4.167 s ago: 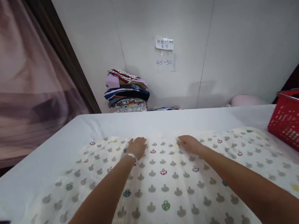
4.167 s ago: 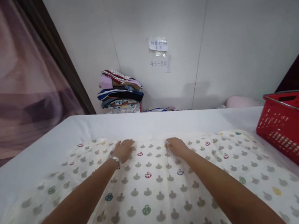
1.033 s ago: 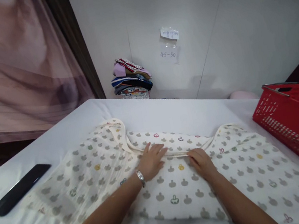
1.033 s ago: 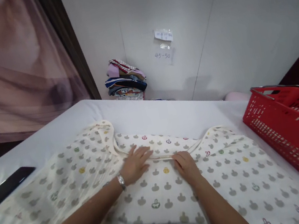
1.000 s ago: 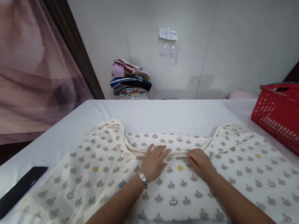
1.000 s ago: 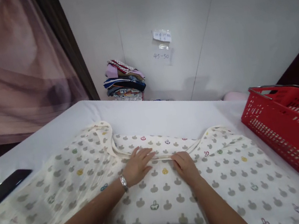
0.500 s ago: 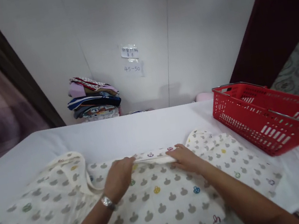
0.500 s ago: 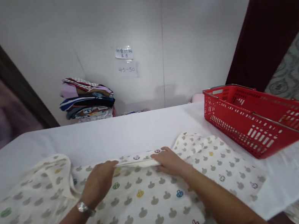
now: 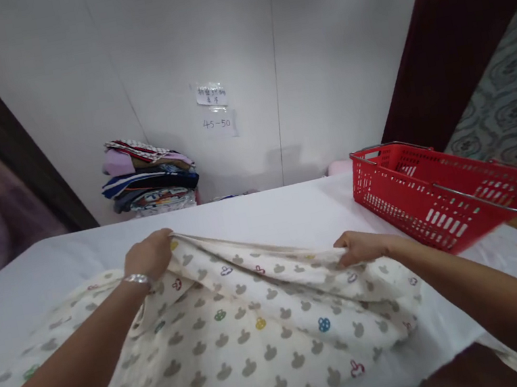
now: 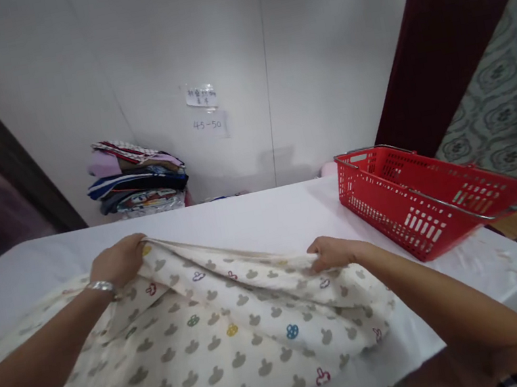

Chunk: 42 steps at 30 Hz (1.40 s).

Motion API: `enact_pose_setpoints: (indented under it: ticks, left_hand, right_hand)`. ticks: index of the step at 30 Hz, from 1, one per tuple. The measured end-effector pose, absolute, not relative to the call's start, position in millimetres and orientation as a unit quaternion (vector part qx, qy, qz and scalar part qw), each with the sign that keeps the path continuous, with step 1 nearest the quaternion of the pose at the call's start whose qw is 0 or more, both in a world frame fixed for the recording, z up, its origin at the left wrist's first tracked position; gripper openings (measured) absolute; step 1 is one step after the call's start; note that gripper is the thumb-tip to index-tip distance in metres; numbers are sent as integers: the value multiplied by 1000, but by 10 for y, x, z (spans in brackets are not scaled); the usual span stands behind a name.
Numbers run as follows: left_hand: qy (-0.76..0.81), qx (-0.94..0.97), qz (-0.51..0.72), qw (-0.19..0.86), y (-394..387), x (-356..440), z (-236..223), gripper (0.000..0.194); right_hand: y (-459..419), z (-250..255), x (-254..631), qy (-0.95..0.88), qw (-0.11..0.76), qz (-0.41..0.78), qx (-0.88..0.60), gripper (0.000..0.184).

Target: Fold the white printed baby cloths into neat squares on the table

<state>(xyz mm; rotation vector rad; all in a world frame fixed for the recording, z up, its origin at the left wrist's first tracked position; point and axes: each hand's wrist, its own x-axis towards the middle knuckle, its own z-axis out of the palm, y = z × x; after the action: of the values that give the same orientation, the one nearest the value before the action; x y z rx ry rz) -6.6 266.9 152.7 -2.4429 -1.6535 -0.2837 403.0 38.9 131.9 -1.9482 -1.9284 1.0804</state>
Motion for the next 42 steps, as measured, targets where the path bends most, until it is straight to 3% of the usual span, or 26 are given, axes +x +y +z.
enact_pose_setpoints:
  ticks: [7, 11, 15, 19, 25, 29, 34, 42]
  left_hand:
    - [-598, -773, -192, 90, 3103, 305, 2227, 35]
    - [-634, -750, -186, 26, 3258, 248, 2211, 32]
    - [-622, -771, -139, 11, 3123, 130, 1644, 27]
    - [-540, -816, -204, -36, 2499, 251, 1064, 32]
    - [-405, -686, -264, -543, 1025, 852, 662, 30]
    - [-347, -498, -305, -734, 500, 1060, 497, 33]
    - [-330, -393, -338, -789, 312, 984, 329, 33]
    - [-363, -312, -326, -815, 213, 968, 178, 28]
  right_hand:
    - [648, 1980, 4418, -560, 405, 171, -702, 29]
    - [776, 1967, 4333, -533, 512, 200, -643, 32]
    - [749, 1451, 3885, -561, 452, 245, -649, 26]
    - [598, 936, 3468, -534, 420, 347, -647, 21]
    - [357, 684, 2967, -478, 477, 434, -597, 19]
    - [180, 615, 2570, -545, 466, 341, -607, 10]
    - [-74, 499, 2323, -653, 428, 279, -559, 10]
    - [-267, 271, 2444, -668, 419, 232, -570, 20]
